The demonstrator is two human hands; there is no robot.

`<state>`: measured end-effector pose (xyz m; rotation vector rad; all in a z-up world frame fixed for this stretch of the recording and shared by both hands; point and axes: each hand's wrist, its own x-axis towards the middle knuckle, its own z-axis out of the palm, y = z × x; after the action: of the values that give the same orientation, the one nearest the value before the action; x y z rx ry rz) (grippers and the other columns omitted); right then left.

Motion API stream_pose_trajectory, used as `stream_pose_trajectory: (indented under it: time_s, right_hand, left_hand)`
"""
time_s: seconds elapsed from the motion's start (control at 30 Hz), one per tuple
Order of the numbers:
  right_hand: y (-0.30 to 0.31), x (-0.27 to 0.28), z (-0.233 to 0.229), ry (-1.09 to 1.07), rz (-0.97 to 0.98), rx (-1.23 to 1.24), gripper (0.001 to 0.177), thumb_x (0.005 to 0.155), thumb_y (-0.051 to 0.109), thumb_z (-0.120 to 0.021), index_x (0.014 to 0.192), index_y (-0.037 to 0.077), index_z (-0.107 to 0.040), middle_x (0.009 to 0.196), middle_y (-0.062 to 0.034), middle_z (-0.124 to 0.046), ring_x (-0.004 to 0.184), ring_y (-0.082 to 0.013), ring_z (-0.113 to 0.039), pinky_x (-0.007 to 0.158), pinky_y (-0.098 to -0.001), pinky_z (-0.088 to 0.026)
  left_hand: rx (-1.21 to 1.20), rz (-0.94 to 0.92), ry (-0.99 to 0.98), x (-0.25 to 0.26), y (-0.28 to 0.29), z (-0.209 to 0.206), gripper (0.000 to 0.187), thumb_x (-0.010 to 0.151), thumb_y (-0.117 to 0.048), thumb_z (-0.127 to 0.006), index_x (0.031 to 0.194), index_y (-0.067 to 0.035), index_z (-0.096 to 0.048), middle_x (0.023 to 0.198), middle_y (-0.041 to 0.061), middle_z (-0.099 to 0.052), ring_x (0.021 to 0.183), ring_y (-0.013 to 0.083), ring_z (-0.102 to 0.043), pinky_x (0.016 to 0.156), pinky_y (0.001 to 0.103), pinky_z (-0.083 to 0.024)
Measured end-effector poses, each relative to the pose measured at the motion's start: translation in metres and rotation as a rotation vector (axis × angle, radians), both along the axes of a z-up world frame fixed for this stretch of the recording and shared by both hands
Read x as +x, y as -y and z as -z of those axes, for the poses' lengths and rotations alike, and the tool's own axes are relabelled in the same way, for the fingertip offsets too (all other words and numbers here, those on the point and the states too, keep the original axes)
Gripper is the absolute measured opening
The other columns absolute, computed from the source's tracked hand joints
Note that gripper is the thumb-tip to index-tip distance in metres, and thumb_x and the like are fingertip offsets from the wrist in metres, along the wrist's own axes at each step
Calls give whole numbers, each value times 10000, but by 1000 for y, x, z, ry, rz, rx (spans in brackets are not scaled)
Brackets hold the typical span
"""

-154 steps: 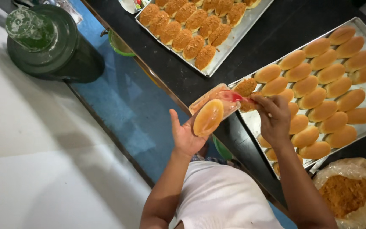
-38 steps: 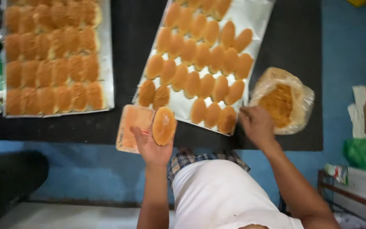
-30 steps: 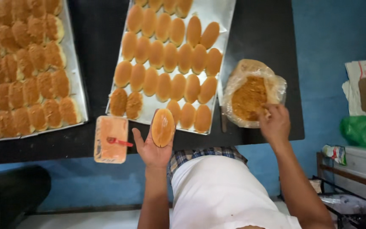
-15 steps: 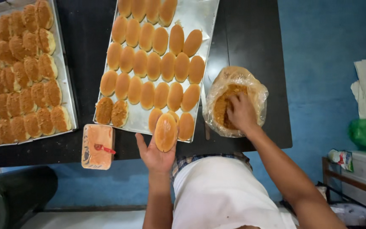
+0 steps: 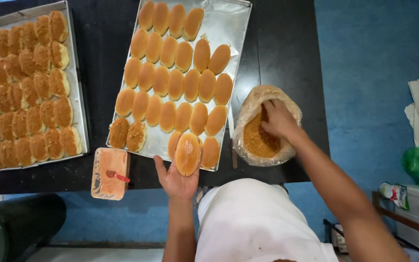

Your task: The person spreads a pinkish paste onto sliced buns using a red spatula, then presses the coated surface into a bag of brown crumbs. The finished buns are placed onto a metal tray.

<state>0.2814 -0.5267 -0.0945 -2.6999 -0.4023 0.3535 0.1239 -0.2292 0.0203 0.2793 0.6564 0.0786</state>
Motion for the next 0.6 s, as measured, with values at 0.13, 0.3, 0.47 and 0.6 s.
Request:
stream_pose_trajectory:
  time_s: [0.13,0.3,0.47,0.6]
  right_hand:
    - [2,38,11,-67,-125,-125,705,680,448,-811,1191,2,-619,1098,-311,-675,1056,-505,-686,935,-583,-543]
    - [-3,61,5,-182,-168,-115,529,745,420,-757,1058,17,-619,1005,-311,-687,1022,-525,-683,886,-589,-547]
    - [10,54,-12,-204,-206,-201,635,689,471,-794,1106,25,-620,1068,-307,-704,1055,-514,-692,933,-590,-548]
    - [19,51,5,-206,-190,-239,663,642,451,-813,1156,78,-621,1110,-255,-712,1085,-482,-698,953,-572,-560]
  left_hand:
    - [0,-3,-8,11,2,-17,862,861,-728,-491,1441,-92,-552,1487,154,-556,1392,381,-503,1193,560,-348]
    - [56,12,-17,18,-4,-19,927,856,-742,-443,1535,-111,-464,1557,139,-491,1448,361,-446,1219,519,-325]
    - [56,25,-31,16,-9,-13,945,848,-753,-430,1554,-125,-442,1585,133,-463,1471,341,-418,1229,510,-305]
    - [21,-10,-51,14,-13,-3,953,810,-763,-489,1516,-123,-482,1548,155,-494,1433,372,-456,1234,555,-305]
